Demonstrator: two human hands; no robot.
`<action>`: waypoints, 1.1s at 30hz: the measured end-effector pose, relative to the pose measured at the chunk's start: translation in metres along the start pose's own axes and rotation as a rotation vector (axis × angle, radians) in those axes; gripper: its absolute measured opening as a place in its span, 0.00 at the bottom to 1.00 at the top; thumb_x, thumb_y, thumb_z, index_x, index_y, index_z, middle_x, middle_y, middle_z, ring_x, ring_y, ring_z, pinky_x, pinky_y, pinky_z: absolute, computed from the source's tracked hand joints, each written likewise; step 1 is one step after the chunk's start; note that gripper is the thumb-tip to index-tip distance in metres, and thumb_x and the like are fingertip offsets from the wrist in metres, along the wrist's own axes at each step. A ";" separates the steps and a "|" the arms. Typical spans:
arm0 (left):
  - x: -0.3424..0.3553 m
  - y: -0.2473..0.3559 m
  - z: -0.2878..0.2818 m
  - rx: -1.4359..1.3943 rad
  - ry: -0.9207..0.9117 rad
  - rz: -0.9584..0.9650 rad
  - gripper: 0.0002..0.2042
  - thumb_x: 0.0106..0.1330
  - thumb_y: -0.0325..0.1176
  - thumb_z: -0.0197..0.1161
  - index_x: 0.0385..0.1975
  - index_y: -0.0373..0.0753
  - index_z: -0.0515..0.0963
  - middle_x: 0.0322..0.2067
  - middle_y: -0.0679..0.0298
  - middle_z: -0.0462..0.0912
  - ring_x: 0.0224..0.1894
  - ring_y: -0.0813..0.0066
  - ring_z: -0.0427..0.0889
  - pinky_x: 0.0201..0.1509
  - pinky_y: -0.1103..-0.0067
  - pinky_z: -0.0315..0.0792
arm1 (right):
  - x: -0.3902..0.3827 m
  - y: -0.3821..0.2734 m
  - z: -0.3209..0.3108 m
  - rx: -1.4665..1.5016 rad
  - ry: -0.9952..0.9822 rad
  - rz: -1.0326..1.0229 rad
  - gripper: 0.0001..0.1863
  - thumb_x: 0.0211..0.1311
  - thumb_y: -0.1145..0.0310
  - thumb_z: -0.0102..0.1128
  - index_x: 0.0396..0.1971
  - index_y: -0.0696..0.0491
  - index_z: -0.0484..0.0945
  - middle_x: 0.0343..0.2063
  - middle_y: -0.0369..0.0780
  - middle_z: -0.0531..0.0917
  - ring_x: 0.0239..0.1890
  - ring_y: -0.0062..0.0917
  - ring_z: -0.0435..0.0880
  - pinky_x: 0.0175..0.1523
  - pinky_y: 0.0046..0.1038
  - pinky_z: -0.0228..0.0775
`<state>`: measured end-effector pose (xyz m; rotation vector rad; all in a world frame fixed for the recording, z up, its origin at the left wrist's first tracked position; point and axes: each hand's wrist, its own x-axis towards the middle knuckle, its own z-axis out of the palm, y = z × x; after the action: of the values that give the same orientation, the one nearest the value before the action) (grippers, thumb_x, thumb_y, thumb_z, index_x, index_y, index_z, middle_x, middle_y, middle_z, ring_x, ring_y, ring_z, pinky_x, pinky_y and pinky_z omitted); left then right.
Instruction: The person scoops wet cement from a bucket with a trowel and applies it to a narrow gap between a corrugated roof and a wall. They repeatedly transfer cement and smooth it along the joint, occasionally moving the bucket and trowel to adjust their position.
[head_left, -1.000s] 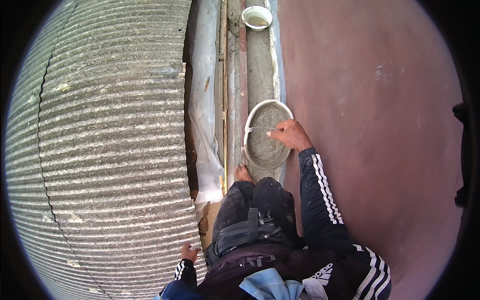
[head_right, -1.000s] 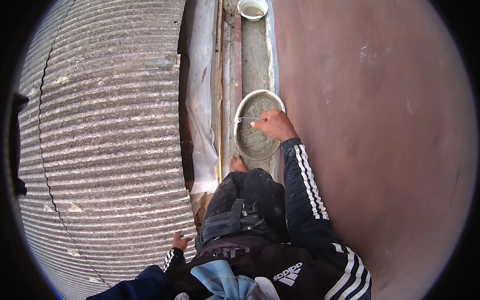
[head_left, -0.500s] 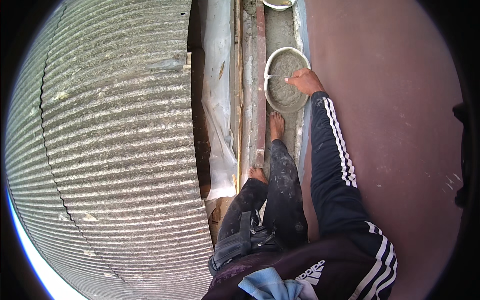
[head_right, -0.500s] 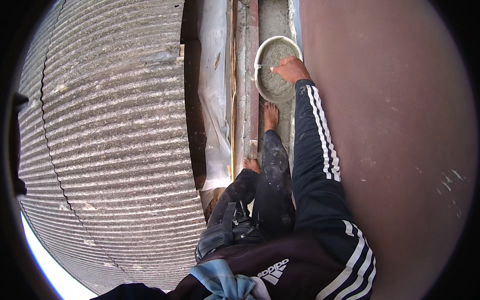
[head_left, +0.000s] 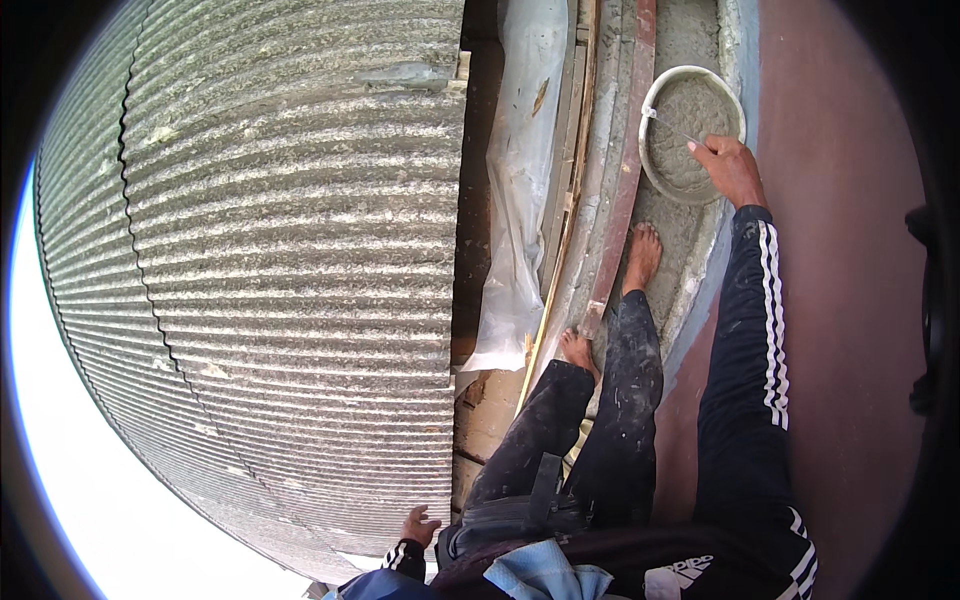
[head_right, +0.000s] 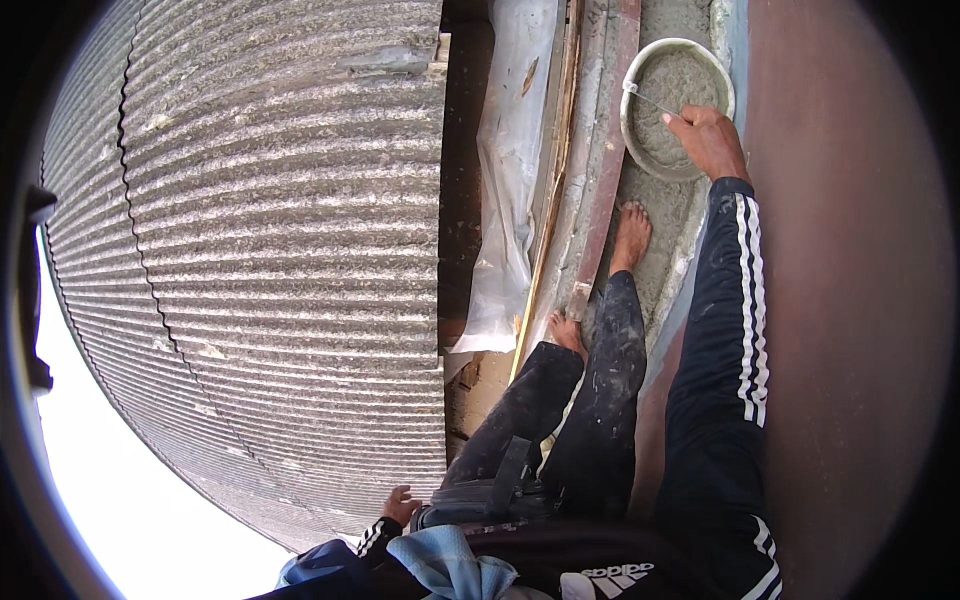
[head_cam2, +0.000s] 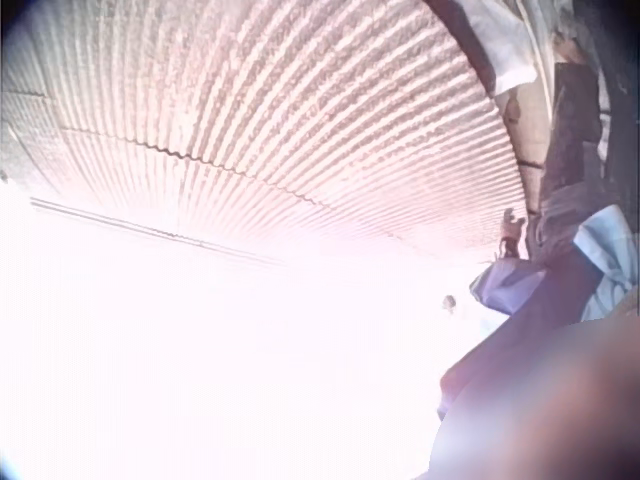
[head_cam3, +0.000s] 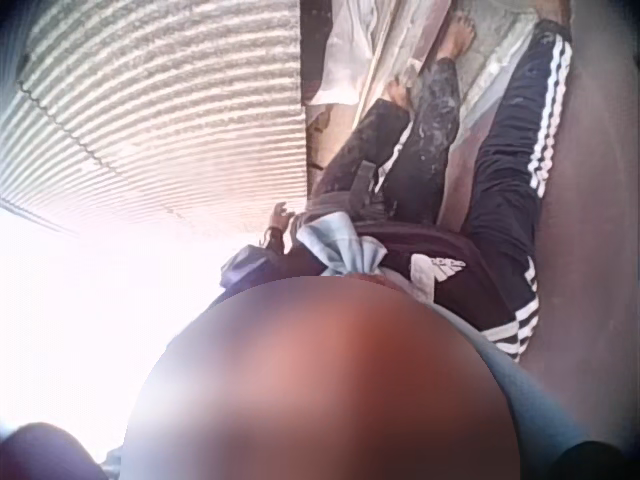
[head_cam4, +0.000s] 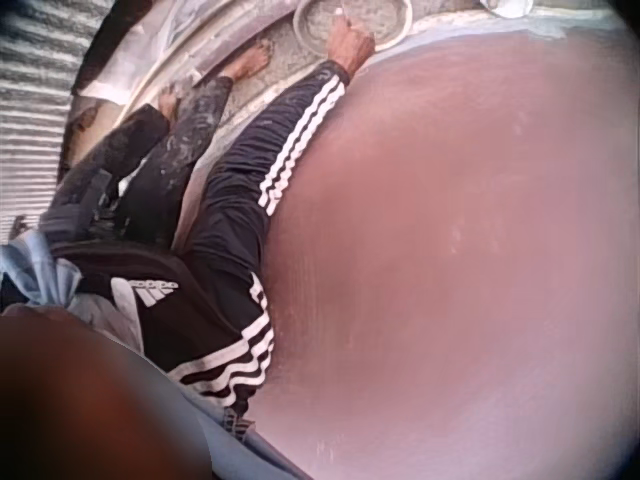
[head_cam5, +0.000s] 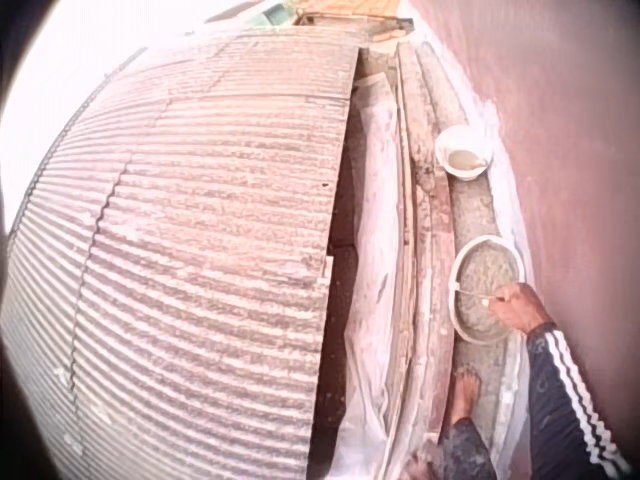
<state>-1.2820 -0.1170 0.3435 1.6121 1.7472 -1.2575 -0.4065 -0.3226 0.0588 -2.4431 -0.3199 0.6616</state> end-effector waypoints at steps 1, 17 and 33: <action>0.029 0.032 -0.014 -0.020 0.060 0.078 0.34 0.56 0.41 0.78 0.64 0.37 0.75 0.56 0.48 0.83 0.56 0.54 0.85 0.57 0.64 0.80 | -0.003 -0.003 0.005 -0.019 0.021 0.034 0.25 0.66 0.52 0.66 0.25 0.62 0.75 0.21 0.50 0.74 0.24 0.36 0.73 0.37 0.42 0.67; 0.493 0.519 -0.421 0.631 0.973 0.475 0.30 0.80 0.30 0.45 0.72 0.81 0.64 0.81 0.46 0.43 0.78 0.42 0.57 0.77 0.43 0.50 | -0.028 0.064 0.291 0.003 -0.024 0.523 0.49 0.67 0.49 0.64 0.72 0.71 0.53 0.66 0.64 0.70 0.67 0.54 0.72 0.72 0.45 0.65; 0.474 0.574 -0.434 1.056 0.617 0.339 0.73 0.35 0.42 0.90 0.82 0.50 0.41 0.78 0.68 0.59 0.78 0.56 0.56 0.86 0.66 0.40 | 0.050 0.100 0.376 -0.011 0.518 0.187 0.43 0.69 0.46 0.60 0.61 0.73 0.58 0.55 0.69 0.73 0.57 0.65 0.75 0.63 0.52 0.67</action>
<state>-0.7350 0.4449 -0.0137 2.9815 0.9440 -1.7450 -0.5533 -0.2063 -0.2858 -2.5646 0.1131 0.0819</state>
